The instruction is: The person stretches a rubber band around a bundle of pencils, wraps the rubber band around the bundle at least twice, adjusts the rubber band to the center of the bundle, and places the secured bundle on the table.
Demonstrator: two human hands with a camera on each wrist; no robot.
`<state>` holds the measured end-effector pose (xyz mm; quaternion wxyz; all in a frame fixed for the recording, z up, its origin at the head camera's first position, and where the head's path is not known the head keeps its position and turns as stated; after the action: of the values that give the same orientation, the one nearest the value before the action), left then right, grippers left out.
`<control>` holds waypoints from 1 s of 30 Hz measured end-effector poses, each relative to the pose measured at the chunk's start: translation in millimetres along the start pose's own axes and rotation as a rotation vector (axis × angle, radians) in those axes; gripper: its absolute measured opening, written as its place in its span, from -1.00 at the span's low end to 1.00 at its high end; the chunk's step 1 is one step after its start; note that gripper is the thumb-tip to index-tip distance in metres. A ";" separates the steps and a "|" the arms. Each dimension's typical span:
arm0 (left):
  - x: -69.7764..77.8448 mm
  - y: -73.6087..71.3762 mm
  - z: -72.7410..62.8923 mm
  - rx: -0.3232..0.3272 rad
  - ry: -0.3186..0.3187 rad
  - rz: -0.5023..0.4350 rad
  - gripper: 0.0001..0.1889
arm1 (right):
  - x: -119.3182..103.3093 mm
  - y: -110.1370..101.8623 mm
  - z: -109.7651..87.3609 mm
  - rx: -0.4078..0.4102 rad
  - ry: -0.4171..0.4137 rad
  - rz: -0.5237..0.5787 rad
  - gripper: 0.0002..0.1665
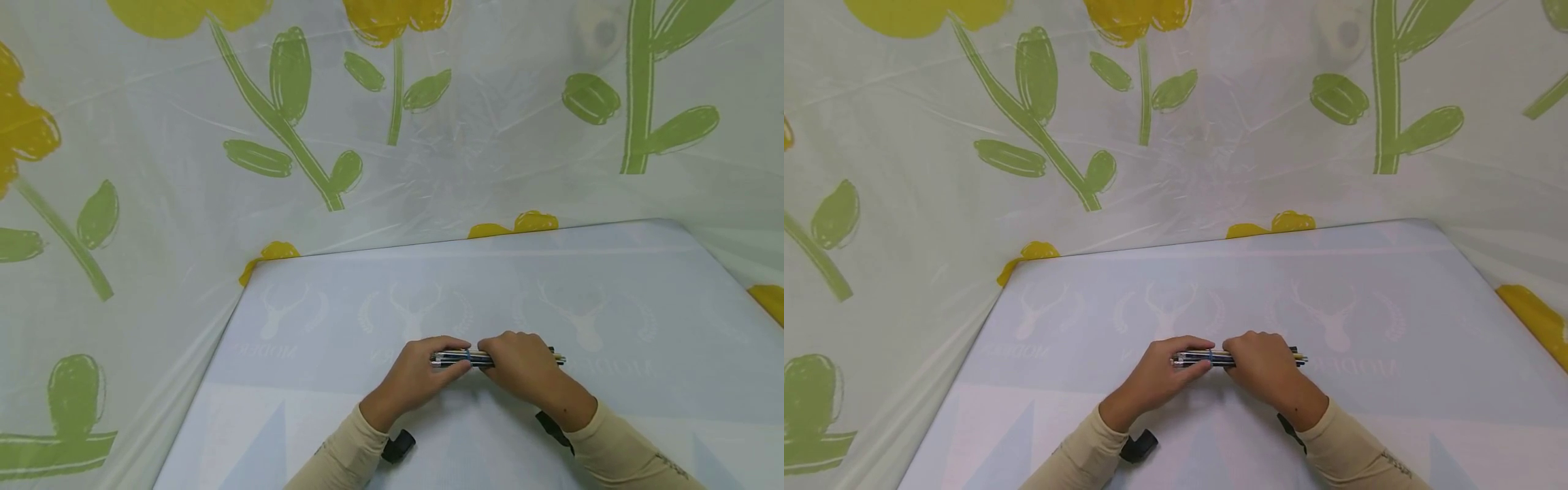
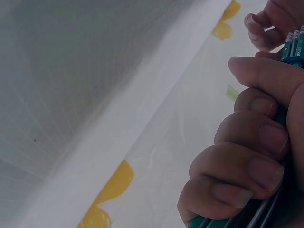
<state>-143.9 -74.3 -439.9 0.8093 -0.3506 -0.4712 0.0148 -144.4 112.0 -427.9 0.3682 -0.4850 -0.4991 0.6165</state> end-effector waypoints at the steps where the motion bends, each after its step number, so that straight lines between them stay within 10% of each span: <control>1: -0.3 -0.5 0.1 -0.001 -0.015 0.006 -0.69 | 0.2 -0.2 0.1 -0.002 0.006 0.002 -0.77; 30: -8.0 -10.9 1.2 0.127 -0.054 -0.007 -0.73 | 6.7 -8.3 5.2 0.040 0.038 0.006 -0.73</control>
<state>-152.6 -84.6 -439.2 0.8170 -0.2964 -0.4920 0.0511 -151.4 118.9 -421.2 0.3856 -0.4907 -0.4783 0.6179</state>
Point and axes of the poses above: each hand's wrist, its own z-axis towards the middle knuckle, its own y-axis out of the palm, x = y × z, the point moved 2 cm from there along z, towards the middle knuckle, and after that the axes turned 10 degrees about y, right-handed, at the moved point
